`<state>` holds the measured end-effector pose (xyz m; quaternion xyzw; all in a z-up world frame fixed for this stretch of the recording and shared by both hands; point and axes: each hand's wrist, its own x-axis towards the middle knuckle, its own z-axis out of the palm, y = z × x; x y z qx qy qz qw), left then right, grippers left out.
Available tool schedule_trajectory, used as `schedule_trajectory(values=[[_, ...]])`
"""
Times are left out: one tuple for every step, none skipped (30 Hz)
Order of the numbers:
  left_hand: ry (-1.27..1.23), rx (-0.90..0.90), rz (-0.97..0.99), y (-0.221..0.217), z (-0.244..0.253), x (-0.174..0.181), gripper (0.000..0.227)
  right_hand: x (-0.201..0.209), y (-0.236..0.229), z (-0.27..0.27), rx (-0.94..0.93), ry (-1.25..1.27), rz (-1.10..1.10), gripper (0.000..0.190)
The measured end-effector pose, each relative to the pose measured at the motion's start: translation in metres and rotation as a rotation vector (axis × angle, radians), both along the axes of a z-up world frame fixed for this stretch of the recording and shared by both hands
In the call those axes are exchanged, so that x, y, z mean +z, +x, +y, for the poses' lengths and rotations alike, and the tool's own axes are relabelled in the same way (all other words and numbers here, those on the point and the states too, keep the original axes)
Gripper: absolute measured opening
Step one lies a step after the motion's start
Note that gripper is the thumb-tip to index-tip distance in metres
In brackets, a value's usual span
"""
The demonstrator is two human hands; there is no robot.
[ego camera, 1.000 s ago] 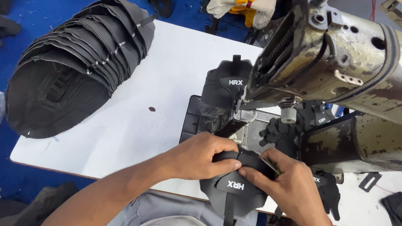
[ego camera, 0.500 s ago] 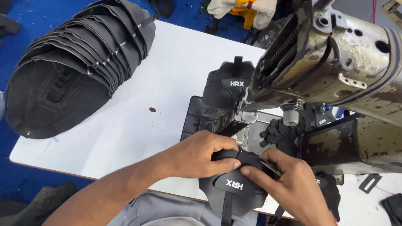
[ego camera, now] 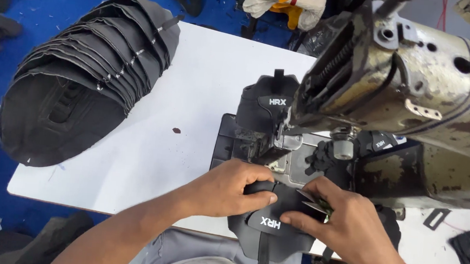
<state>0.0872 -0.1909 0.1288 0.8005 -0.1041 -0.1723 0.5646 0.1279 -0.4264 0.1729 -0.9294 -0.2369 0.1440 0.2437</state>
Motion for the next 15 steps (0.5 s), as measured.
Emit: schedule_trajectory(values=[[0.003, 0.009, 0.010, 0.001, 0.001, -0.005, 0.027, -0.002, 0.001, 0.004, -0.041, -0.066, 0.010, 0.065], [0.002, 0.009, 0.014, 0.004, 0.002, -0.010, 0.027, -0.005, 0.004, 0.005, -0.041, -0.068, 0.013, 0.065], [-0.015, 0.015, 0.009, 0.006, 0.003, -0.015, 0.027, -0.009, 0.008, 0.005, -0.047, -0.046, 0.010, 0.065], [-0.032, 0.020, 0.005, 0.009, 0.004, -0.019, 0.028, -0.013, 0.011, 0.005, -0.056, -0.025, 0.007, 0.065], [-0.035, 0.018, 0.009, 0.012, 0.004, -0.020, 0.028, -0.014, 0.014, 0.006, -0.058, -0.027, 0.011, 0.065], [-0.072, 0.024, 0.030, 0.016, 0.005, -0.021, 0.027, -0.014, 0.018, 0.007, -0.080, -0.021, 0.031, 0.065], [-0.108, 0.030, 0.051, 0.019, 0.006, -0.021, 0.027, -0.015, 0.022, 0.009, -0.102, -0.014, 0.051, 0.065], [-0.110, 0.033, 0.051, 0.023, 0.007, -0.022, 0.027, -0.013, 0.026, 0.012, -0.100, -0.016, 0.051, 0.065], [-0.118, 0.037, 0.053, 0.027, 0.007, -0.022, 0.026, -0.012, 0.029, 0.016, -0.143, -0.056, 0.085, 0.064], [-0.126, 0.040, 0.056, 0.031, 0.008, -0.023, 0.026, -0.010, 0.032, 0.019, -0.187, -0.097, 0.119, 0.064], [-0.128, 0.042, 0.056, 0.035, 0.008, -0.026, 0.026, -0.011, 0.036, 0.021, -0.186, -0.099, 0.120, 0.064], [-0.132, 0.052, 0.062, 0.039, 0.009, -0.029, 0.025, -0.012, 0.039, 0.022, -0.195, -0.086, 0.120, 0.065], [-0.135, 0.062, 0.068, 0.043, 0.010, -0.032, 0.025, -0.014, 0.043, 0.024, -0.205, -0.074, 0.121, 0.065], [-0.136, 0.060, 0.071, 0.047, 0.011, -0.037, 0.025, -0.021, 0.047, 0.021, -0.207, -0.075, 0.124, 0.065], [-0.160, 0.073, 0.098, 0.051, 0.012, -0.043, 0.025, -0.028, 0.051, 0.019, -0.151, -0.009, 0.062, 0.062]])
